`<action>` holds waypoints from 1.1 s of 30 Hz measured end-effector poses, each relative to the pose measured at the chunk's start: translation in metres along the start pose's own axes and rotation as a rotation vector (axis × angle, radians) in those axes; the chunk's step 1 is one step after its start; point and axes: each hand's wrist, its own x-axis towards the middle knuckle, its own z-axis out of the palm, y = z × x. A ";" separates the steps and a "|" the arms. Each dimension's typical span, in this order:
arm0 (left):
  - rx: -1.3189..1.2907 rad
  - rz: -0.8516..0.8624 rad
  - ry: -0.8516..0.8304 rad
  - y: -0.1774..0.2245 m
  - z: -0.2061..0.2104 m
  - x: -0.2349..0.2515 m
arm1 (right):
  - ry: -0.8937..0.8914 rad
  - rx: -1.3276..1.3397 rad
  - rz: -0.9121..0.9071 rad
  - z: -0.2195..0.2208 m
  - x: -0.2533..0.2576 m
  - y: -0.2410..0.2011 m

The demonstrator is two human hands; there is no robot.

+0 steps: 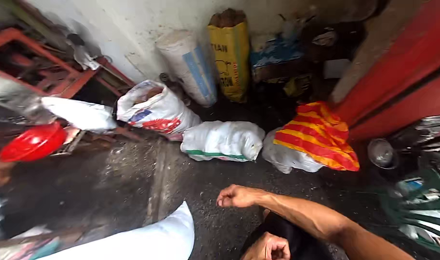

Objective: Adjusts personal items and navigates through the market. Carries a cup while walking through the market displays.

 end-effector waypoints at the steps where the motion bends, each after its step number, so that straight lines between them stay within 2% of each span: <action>1: -0.037 -0.002 -0.020 0.005 -0.020 0.003 | -0.070 -0.114 0.036 0.001 0.019 0.007; 3: -0.086 -0.043 0.041 0.012 -0.059 -0.003 | -0.188 -0.373 0.186 0.013 0.036 0.034; 4: -0.090 -0.088 0.136 0.013 -0.078 -0.010 | -0.234 -0.484 0.279 0.017 0.036 0.047; 6: -0.040 -0.213 0.416 -0.001 -0.116 -0.022 | -0.263 -0.503 0.427 0.009 0.033 0.076; 8: 0.082 -0.439 0.621 -0.033 -0.151 -0.027 | -0.250 -0.436 0.537 -0.013 0.044 0.104; 9: 0.161 -0.579 0.632 -0.048 -0.168 -0.027 | -0.245 -0.421 0.592 -0.027 0.052 0.108; 11: 0.306 -0.748 0.499 -0.077 -0.205 -0.019 | -0.256 -0.403 0.716 -0.061 0.070 0.098; 13: 0.393 -0.721 0.359 -0.107 -0.246 0.000 | -0.213 -0.404 0.830 -0.104 0.091 0.089; 15: 0.409 -0.639 0.330 -0.129 -0.292 0.020 | -0.110 -0.421 0.913 -0.140 0.112 0.077; 17: 0.372 -0.616 0.314 -0.133 -0.342 0.044 | -0.013 -0.457 0.963 -0.170 0.130 0.054; 21: 0.333 -0.602 0.187 -0.126 -0.405 0.073 | 0.057 -0.514 0.992 -0.201 0.154 0.001; 23: 0.316 -0.534 0.163 -0.116 -0.426 0.082 | 0.103 -0.528 0.957 -0.216 0.165 -0.021; 27: 0.264 -0.472 0.327 -0.090 -0.450 0.087 | 0.170 -0.563 0.854 -0.242 0.197 -0.042; 30: 0.269 -0.456 0.360 -0.084 -0.465 0.095 | 0.200 -0.534 0.830 -0.266 0.223 -0.032; 33: 0.280 -0.392 0.347 -0.094 -0.477 0.109 | 0.134 -0.454 0.831 -0.290 0.238 0.000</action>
